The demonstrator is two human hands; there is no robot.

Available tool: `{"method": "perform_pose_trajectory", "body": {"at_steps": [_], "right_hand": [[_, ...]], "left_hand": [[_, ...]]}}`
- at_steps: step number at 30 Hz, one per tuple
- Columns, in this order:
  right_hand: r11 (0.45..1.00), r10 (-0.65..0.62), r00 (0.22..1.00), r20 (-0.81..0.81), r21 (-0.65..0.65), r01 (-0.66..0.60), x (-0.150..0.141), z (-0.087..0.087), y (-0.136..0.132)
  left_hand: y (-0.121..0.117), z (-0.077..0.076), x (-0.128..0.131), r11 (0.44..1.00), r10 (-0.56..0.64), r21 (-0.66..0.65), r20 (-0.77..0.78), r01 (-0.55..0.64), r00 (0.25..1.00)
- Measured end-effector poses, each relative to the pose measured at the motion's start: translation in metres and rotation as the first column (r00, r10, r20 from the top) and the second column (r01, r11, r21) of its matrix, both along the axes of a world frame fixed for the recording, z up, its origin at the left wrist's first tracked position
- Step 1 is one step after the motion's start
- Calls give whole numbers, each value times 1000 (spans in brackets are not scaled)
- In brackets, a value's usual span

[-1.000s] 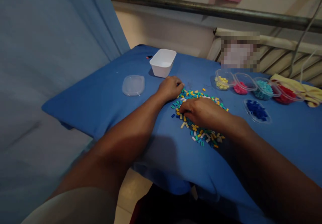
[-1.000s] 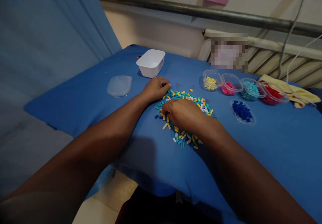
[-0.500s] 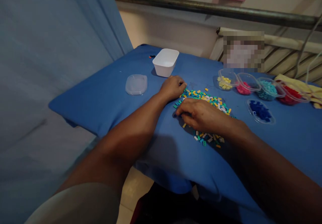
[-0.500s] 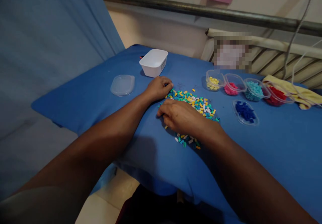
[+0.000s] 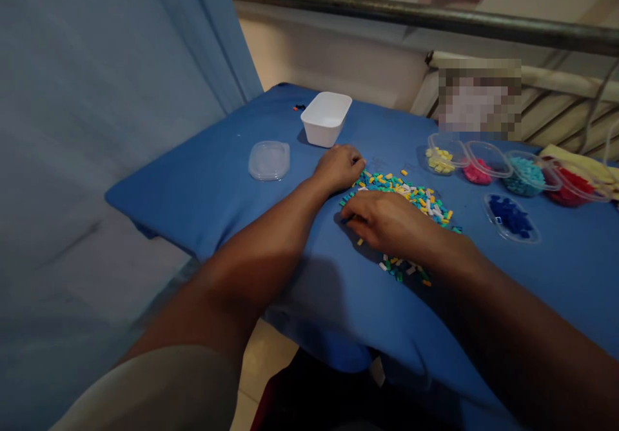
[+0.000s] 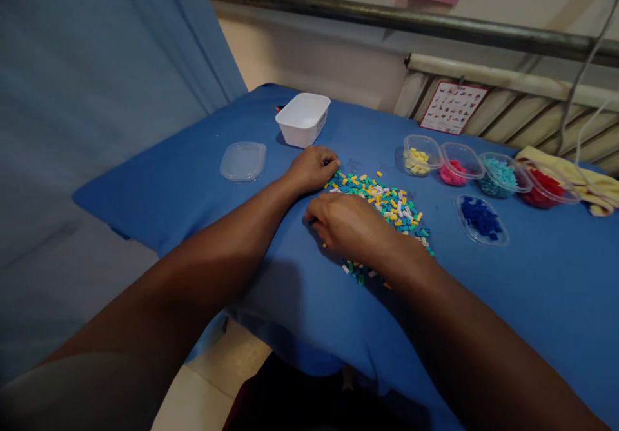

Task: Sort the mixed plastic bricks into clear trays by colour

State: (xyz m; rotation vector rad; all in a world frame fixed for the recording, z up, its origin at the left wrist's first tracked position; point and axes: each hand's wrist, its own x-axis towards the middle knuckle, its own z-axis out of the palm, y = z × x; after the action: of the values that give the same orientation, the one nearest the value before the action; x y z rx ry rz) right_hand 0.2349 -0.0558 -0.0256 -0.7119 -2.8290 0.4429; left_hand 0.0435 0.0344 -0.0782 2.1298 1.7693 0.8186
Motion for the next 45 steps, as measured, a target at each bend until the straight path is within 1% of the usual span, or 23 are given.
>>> {"method": "perform_pose_trajectory", "body": {"at_steps": [2, 4, 10, 13, 18, 21, 23, 25, 27, 28, 29, 31, 32, 34, 35, 36, 38, 39, 40, 41, 43, 45], "right_hand": [[998, 23, 998, 66, 51, -26, -7, -7, -3], [993, 40, 992, 119, 105, -52, -11, -10, -5], [971, 33, 977, 209, 227, -81, -13, -1, -17], [969, 33, 976, 214, 234, -84, -14, 0, -20], [966, 42, 981, 191, 241, -89, -17, -6, -18], [974, 36, 983, 179, 214, -75, -19, -9, -16], [985, 16, 988, 152, 168, -42, -18, -8, -14], [996, -24, 998, 49, 83, 20, -11, -4, -9], [992, -113, 985, -128, -67, 105, 4, 1, 0], [976, -180, 959, -219, -163, 146, 16, 3, 5], [944, -266, 920, -288, -272, 187, 30, 6, 10], [854, -436, 836, -334, -447, 266, 65, 9, 19], [813, -515, 784, -347, -489, 318, 85, 10, 21], [738, -648, 671, -360, -513, 438, 127, 10, 23], [696, -710, 603, -364, -496, 520, 147, 9, 23], [641, -767, 527, -367, -476, 601, 166, 7, 22], [539, -838, 394, -378, -454, 710, 198, 0, 20], [504, -853, 345, -391, -449, 738, 211, -4, 21], [482, -859, 306, -411, -446, 754, 221, -9, 22], [472, -858, 279, -432, -444, 762, 229, -15, 25], [468, -847, 252, -467, -433, 770, 240, -25, 33], [473, -842, 255, -475, -424, 772, 245, -33, 42]], "left_hand": [[0, 0, 0, 1000, -6, 29, -33, 7, 999], [0, -1, 0, 999, -12, 47, -51, 15, 999], [1, -1, -2, 999, -19, 44, -71, 22, 997], [1, -2, -3, 998, -24, 56, -73, 28, 997], [2, -3, -4, 997, -34, 61, -67, 38, 997], [2, -2, -4, 998, -25, 59, -81, 30, 996], [2, -2, -4, 998, -21, 55, -86, 26, 996], [1, -2, -5, 998, -29, 58, -79, 33, 996], [1, -1, -5, 996, -47, 68, -63, 51, 997], [1, -1, -6, 996, -55, 73, -58, 60, 997], [1, -1, -6, 995, -60, 75, -58, 65, 996], [1, 1, -7, 995, -64, 69, -74, 69, 995], [1, 1, -8, 996, -62, 64, -83, 68, 995], [3, 3, -9, 996, -60, 58, -91, 65, 994], [4, 3, -10, 996, -63, 58, -92, 69, 994], [5, 4, -10, 996, -67, 59, -93, 73, 993], [7, 4, -11, 994, -81, 59, -101, 88, 992], [8, 4, -11, 993, -91, 62, -108, 98, 990], [8, 4, -11, 992, -102, 68, -112, 110, 989], [8, 3, -10, 989, -111, 84, -112, 121, 987], [7, 3, -5, 980, -148, 113, -113, 161, 983], [4, 3, 2, 972, -194, 111, -120, 207, 974]]}}
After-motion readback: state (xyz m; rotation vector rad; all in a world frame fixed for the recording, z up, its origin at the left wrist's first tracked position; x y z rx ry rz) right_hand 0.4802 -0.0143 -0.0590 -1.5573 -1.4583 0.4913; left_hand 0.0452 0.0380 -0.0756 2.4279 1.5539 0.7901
